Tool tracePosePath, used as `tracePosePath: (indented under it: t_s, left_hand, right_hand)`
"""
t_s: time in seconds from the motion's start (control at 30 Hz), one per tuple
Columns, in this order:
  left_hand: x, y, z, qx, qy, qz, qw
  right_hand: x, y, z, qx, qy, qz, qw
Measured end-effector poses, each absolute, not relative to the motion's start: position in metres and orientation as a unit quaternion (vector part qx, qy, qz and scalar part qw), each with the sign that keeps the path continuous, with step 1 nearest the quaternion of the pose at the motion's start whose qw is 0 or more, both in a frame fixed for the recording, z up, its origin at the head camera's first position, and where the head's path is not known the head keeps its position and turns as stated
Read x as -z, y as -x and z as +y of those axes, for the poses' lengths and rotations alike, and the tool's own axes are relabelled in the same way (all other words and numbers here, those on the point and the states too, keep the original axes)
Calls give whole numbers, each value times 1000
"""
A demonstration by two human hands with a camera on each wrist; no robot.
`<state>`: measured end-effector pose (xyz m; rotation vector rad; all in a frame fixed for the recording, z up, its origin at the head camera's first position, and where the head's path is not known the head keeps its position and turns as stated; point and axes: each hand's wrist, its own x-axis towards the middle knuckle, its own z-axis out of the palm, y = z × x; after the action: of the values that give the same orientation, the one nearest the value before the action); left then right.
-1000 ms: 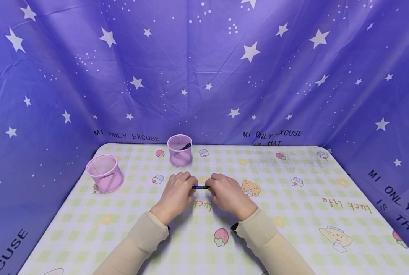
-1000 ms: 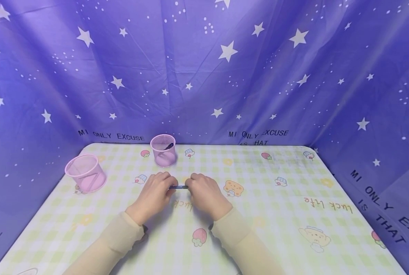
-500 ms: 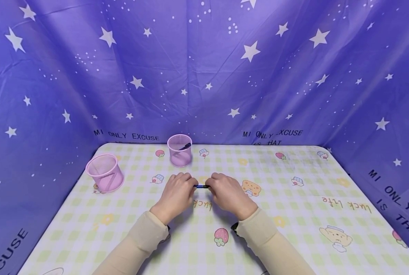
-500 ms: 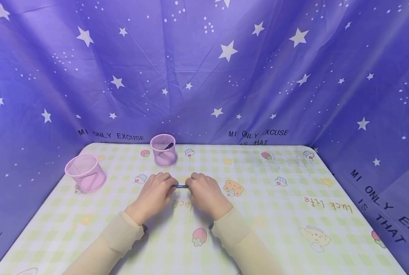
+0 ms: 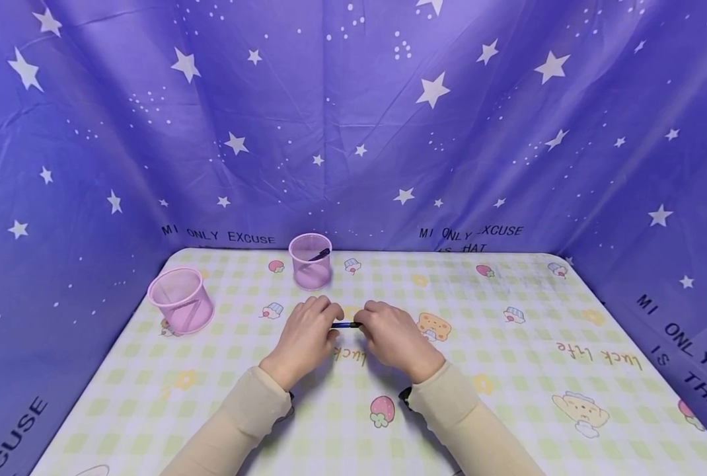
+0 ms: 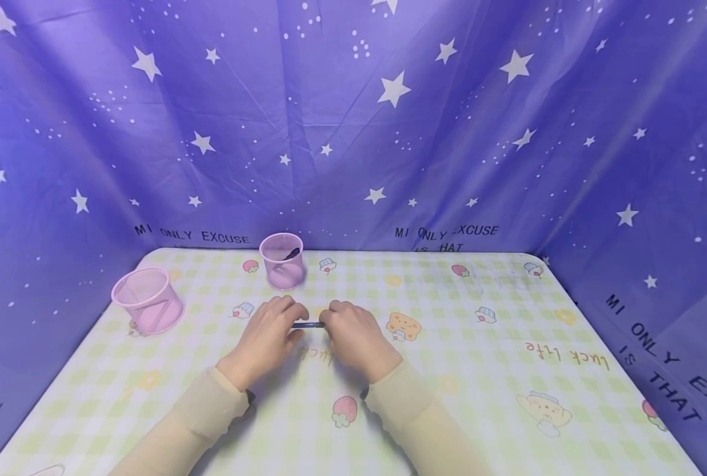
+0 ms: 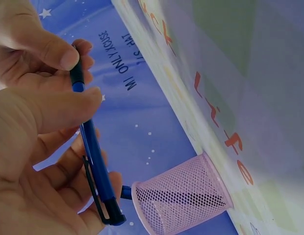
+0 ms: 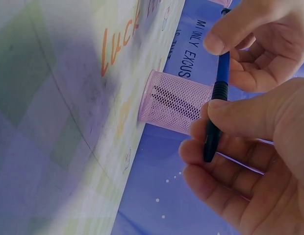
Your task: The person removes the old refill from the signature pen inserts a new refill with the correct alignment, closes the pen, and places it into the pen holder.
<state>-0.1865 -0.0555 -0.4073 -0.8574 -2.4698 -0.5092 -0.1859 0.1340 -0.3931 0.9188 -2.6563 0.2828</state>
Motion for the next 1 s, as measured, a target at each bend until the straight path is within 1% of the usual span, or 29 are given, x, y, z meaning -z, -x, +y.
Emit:
tracePosePath:
  t_s: [0.4, 0.7, 1.0]
  left_hand:
    - [408, 186, -56, 169, 317, -902, 240]
    - [410, 186, -55, 136, 318, -912, 222]
    - [409, 187, -55, 126, 323, -911, 223]
  right_hand:
    - [394, 186, 133, -101, -320, -928, 160]
    - [395, 185, 135, -101, -320, -929, 157]
    - [394, 186, 134, -99, -314, -931, 159]
